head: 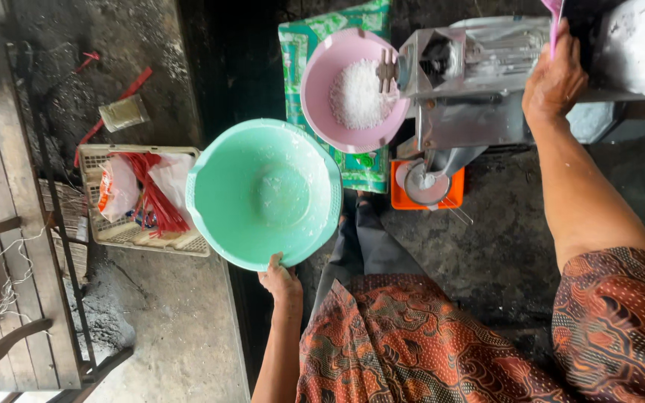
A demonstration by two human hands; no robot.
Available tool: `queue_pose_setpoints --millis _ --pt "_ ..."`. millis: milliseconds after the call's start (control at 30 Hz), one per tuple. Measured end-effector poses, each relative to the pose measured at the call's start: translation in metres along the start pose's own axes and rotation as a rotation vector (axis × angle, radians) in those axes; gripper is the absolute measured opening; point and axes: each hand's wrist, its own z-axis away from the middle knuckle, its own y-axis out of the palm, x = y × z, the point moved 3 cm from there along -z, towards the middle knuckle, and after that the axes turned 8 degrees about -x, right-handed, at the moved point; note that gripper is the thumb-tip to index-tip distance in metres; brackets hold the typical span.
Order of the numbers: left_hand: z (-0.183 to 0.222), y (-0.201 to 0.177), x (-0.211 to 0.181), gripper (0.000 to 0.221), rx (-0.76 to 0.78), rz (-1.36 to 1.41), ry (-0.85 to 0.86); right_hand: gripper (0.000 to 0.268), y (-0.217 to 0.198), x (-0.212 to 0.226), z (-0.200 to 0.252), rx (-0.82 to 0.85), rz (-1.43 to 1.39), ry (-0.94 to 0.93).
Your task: The person scoops coconut meat from a bowl into a grinding machine, uses a pink spoon to press the meat into the grinder, and pours water into the machine to wash through the processed contents.
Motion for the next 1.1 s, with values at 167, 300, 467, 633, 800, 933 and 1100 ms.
queue_pose_setpoints --millis 167,300,467,633,800,933,1100 --pt "0.003 -0.001 0.005 0.062 0.028 -0.002 -0.006 0.038 -0.002 -0.005 0.007 -0.004 -0.031 -0.009" --pt "0.003 0.003 0.005 0.059 0.055 -0.008 0.000 0.044 0.002 -0.002 0.007 0.005 -0.024 -0.002" --pt "0.010 0.011 0.001 0.058 0.068 -0.018 0.001 0.037 -0.003 0.003 0.000 0.010 -0.087 0.012" --pt "0.002 0.014 0.008 0.059 0.118 -0.033 0.013 0.040 -0.004 -0.003 0.009 0.042 -0.035 0.021" --pt "-0.003 0.016 0.012 0.055 0.121 -0.040 0.022 0.033 -0.019 0.008 0.007 -0.038 -0.149 -0.029" --pt "0.003 0.022 0.009 0.059 0.123 -0.034 0.033 0.033 -0.014 0.010 0.004 -0.005 -0.153 -0.001" --pt "0.018 0.025 0.003 0.060 0.123 -0.063 0.018 0.039 -0.010 0.006 0.004 0.036 -0.127 0.025"
